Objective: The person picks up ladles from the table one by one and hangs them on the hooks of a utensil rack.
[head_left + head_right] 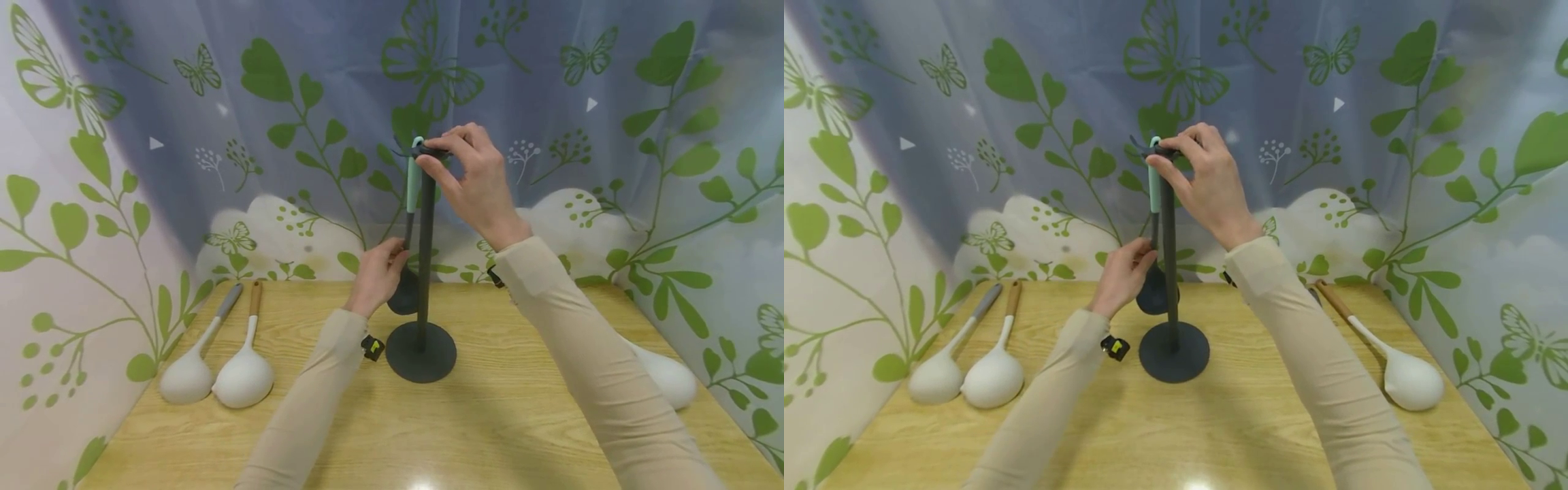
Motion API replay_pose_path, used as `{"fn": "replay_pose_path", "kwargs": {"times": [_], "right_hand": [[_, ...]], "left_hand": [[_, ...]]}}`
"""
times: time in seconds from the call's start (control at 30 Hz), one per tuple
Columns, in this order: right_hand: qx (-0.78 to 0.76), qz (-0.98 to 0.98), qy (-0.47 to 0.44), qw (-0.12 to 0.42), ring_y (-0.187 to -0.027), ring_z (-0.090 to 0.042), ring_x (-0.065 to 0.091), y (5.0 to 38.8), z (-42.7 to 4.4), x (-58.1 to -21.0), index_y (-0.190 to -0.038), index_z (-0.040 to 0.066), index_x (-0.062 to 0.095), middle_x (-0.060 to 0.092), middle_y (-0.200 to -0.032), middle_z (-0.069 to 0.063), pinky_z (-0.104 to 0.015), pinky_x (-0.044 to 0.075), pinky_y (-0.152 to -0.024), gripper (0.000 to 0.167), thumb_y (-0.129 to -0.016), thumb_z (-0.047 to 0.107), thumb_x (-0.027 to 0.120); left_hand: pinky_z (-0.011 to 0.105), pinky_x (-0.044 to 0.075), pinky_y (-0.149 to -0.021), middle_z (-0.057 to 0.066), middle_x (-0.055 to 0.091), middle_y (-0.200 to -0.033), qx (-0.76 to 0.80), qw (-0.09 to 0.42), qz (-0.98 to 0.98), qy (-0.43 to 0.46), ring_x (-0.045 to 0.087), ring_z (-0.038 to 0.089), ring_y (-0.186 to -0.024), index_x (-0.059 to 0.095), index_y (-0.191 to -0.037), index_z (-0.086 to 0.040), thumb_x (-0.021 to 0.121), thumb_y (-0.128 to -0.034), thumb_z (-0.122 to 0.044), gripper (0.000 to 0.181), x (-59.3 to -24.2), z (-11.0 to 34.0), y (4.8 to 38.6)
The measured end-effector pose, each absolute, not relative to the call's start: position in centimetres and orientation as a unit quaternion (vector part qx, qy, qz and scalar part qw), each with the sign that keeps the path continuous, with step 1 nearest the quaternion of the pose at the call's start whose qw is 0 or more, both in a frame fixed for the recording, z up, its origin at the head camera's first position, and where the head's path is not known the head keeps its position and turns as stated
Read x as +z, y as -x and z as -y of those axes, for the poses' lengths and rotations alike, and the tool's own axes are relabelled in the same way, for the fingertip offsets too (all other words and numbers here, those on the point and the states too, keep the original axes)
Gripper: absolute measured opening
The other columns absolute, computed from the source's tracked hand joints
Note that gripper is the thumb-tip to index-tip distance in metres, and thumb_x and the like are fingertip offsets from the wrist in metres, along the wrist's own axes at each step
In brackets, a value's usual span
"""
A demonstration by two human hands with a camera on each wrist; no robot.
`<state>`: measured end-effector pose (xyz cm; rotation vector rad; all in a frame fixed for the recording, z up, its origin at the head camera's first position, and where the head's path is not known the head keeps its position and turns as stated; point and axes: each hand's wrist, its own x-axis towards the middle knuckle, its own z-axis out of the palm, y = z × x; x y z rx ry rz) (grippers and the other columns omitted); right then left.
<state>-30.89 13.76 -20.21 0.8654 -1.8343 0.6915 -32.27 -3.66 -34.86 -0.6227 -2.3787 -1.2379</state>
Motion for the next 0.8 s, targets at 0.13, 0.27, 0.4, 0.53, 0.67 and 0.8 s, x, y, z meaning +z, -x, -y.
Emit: {"fn": "replay_pose_path", "kwargs": {"times": [0.13,0.27,0.4,0.53,0.67,0.8], "right_hand": [[0.273,0.741,-0.363,0.494,-0.101,-0.03,0.059,31.1,-13.7,-20.3,-0.11,0.0,0.071,0.061,-0.108,-0.018,-0.039,0.05,-0.088,0.036,-0.091,0.03,0.067],[0.277,0.735,-0.362,0.502,-0.102,-0.03,0.063,31.1,-13.5,-20.2,-0.108,-0.002,0.072,0.065,-0.108,-0.018,-0.037,0.05,-0.097,0.035,-0.089,0.028,0.07],[0.275,0.731,-0.355,0.514,-0.099,-0.029,0.064,31.1,-13.5,-20.1,-0.105,-0.001,0.074,0.067,-0.105,-0.016,-0.037,0.052,-0.09,0.032,-0.084,0.022,0.076],[0.252,0.731,-0.355,0.526,-0.093,-0.028,0.063,30.9,-13.4,-20.0,-0.103,-0.001,0.074,0.067,-0.102,-0.016,-0.037,0.053,-0.08,0.031,-0.084,0.023,0.077],[0.238,0.73,-0.357,0.532,-0.092,-0.027,0.064,30.9,-13.4,-19.9,-0.103,-0.002,0.074,0.067,-0.101,-0.016,-0.036,0.054,-0.08,0.033,-0.087,0.027,0.074],[0.234,0.73,-0.356,0.534,-0.091,-0.027,0.066,31.0,-13.4,-19.9,-0.103,-0.002,0.074,0.068,-0.101,-0.016,-0.037,0.055,-0.081,0.035,-0.088,0.03,0.072]], "left_hand": [[0.037,0.058,-0.085,0.014,0.07,-0.11,-0.435,0.203,0.847,0.229,0.069,0.027,-0.1,0.064,-0.123,-0.004,0.056,-0.1004,-0.012,0.025,-34.7,3.6,32.3],[0.036,0.058,-0.083,0.013,0.07,-0.11,-0.434,0.21,0.843,0.238,0.068,0.025,-0.099,0.064,-0.125,-0.005,0.056,-0.1003,-0.011,0.026,-34.6,3.8,32.3],[0.036,0.058,-0.085,0.012,0.069,-0.115,-0.435,0.208,0.842,0.242,0.067,0.025,-0.103,0.063,-0.127,-0.005,0.054,-0.1015,-0.013,0.028,-34.8,4.1,32.2],[0.037,0.057,-0.087,0.013,0.067,-0.119,-0.444,0.204,0.839,0.24,0.065,0.026,-0.108,0.062,-0.127,-0.003,0.054,-0.1017,-0.014,0.028,-35.4,4.9,31.5],[0.037,0.057,-0.086,0.013,0.068,-0.116,-0.441,0.206,0.84,0.24,0.066,0.025,-0.106,0.064,-0.125,-0.005,0.056,-0.1009,-0.013,0.027,-36.4,5.7,30.6],[0.039,0.056,-0.087,0.012,0.068,-0.117,-0.432,0.198,0.847,0.239,0.065,0.025,-0.107,0.064,-0.125,-0.005,0.056,-0.1009,-0.014,0.027,-37.3,6.9,29.6]]}}
